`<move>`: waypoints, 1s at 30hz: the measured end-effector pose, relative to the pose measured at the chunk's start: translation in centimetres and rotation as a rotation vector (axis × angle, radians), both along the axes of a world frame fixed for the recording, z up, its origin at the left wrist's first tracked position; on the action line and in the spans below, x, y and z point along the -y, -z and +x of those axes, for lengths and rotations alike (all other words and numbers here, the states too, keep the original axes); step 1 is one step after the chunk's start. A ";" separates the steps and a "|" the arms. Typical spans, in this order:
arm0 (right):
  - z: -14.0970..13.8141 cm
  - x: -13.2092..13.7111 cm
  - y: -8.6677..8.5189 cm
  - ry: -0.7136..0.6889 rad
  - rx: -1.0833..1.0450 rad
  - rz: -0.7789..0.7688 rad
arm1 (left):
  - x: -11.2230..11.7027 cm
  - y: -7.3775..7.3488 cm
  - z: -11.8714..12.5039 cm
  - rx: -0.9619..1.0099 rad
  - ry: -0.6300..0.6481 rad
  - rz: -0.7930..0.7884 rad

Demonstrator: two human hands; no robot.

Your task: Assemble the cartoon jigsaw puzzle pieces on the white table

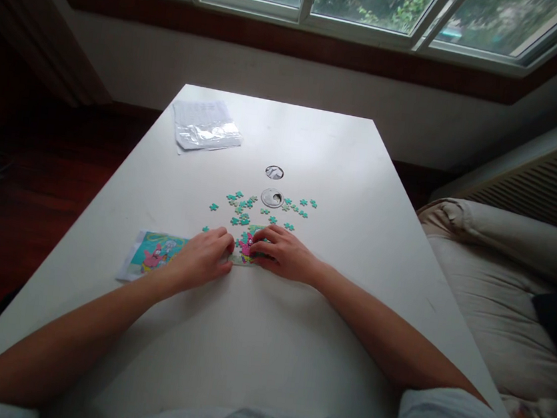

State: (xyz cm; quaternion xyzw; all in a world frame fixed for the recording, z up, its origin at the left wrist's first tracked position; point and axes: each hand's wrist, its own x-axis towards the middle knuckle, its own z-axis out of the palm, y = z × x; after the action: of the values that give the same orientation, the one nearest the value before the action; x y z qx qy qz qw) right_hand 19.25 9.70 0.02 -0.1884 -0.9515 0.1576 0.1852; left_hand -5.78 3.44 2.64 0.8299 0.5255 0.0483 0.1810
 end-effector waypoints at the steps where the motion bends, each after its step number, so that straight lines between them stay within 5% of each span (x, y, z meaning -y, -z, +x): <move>1: 0.0 -0.2 0.0 0.001 -0.015 -0.017 | 0.1 0.0 0.1 -0.016 0.003 0.012; 9: 0.3 -3.1 0.4 0.125 -0.099 -0.085 | 3.7 -1.1 1.4 -0.174 0.104 0.198; 16: -2.9 -4.8 0.9 0.269 -0.036 -0.056 | 8.0 1.3 1.6 -0.127 0.124 0.272; 30: -4.4 -4.9 0.6 0.370 0.125 -0.036 | 8.0 2.3 2.4 -0.107 0.138 0.281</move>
State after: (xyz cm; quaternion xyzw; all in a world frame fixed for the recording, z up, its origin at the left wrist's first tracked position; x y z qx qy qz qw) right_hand 14.84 14.58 -0.58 -0.3728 -0.9074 0.1257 0.1479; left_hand -3.34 -4.57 0.34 0.8827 0.4640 0.0644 0.0379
